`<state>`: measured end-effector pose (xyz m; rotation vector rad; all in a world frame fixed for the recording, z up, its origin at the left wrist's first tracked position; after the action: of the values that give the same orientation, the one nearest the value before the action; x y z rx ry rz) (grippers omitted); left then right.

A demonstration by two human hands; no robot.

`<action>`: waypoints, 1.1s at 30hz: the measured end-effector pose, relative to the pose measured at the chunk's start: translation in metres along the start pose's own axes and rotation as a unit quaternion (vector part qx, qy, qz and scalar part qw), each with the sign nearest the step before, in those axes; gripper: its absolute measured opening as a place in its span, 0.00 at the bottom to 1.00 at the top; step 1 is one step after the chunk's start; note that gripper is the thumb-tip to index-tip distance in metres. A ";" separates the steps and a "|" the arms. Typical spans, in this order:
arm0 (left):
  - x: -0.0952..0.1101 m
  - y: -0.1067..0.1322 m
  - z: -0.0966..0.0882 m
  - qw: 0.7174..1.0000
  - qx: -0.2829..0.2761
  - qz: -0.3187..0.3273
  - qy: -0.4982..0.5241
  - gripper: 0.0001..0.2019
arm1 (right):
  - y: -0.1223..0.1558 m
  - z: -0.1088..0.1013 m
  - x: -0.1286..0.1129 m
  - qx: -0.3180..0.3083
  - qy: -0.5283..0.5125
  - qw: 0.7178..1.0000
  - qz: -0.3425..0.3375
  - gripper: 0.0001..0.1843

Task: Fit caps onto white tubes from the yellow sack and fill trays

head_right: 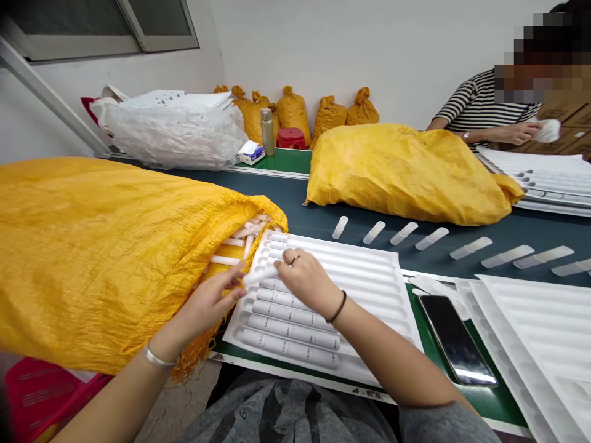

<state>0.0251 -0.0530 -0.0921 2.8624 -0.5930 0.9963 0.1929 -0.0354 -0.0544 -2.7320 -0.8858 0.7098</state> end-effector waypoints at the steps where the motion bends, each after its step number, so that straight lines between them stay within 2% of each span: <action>1: -0.019 -0.006 -0.004 0.999 0.014 -0.024 -0.040 0.25 | -0.009 0.003 0.026 0.003 0.033 0.997 0.065 0.11; 3: -0.055 -0.018 -0.013 0.991 0.048 -0.067 -0.109 0.22 | -0.023 0.002 0.080 0.020 0.066 0.979 0.190 0.16; 6: -0.092 -0.031 -0.018 0.982 0.067 -0.094 -0.151 0.18 | -0.036 0.001 0.145 0.031 0.075 0.950 0.301 0.18; 8: -0.104 -0.035 -0.018 0.979 0.071 -0.102 -0.159 0.16 | -0.038 0.006 0.176 0.008 0.070 0.933 0.353 0.15; 11: -0.105 -0.038 -0.020 0.982 0.082 -0.091 -0.145 0.13 | -0.035 0.009 0.199 -0.033 0.064 0.917 0.392 0.15; 14: -0.093 -0.037 -0.026 0.988 0.101 -0.063 -0.094 0.12 | -0.019 0.000 0.196 -0.057 0.076 0.909 0.406 0.19; 18: -0.068 -0.024 -0.035 0.989 0.143 -0.034 0.009 0.14 | 0.027 -0.002 0.157 -0.130 0.060 0.921 0.363 0.13; 21: -0.049 -0.012 -0.037 0.970 0.174 -0.016 0.171 0.14 | 0.077 0.012 0.124 -0.204 0.021 0.922 0.328 0.07; 24: -0.033 -0.007 -0.028 0.940 0.166 -0.022 0.299 0.13 | 0.109 0.023 0.104 -0.204 0.002 0.938 0.280 0.10; 26: -0.021 -0.006 -0.019 0.911 0.148 -0.032 0.383 0.18 | 0.118 0.025 0.099 -0.175 -0.001 0.953 0.247 0.12; 30: -0.002 -0.003 -0.002 0.803 0.114 -0.080 0.579 0.47 | 0.123 0.014 0.099 -0.119 0.002 0.963 0.242 0.11; 31: 0.002 -0.002 0.003 0.776 0.105 -0.100 0.613 0.50 | 0.122 0.008 0.098 -0.099 -0.005 0.963 0.252 0.10; 33: 0.009 0.000 0.012 0.730 0.089 -0.135 0.663 0.47 | 0.119 -0.007 0.090 -0.042 -0.053 0.958 0.277 0.08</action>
<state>0.0385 -0.0576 -0.0962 1.4456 0.0934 2.5417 0.3196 -0.0780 -0.1196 -3.0664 -0.1468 0.9312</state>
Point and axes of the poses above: each hand's wrist, its own y-axis away from the middle knuckle, its own z-axis out of the palm, x = y × z, the point moved 10 cm from there along -y, towards the middle knuckle, and after that the axes turned 4 degrees about -y, right-handed, at the moved point
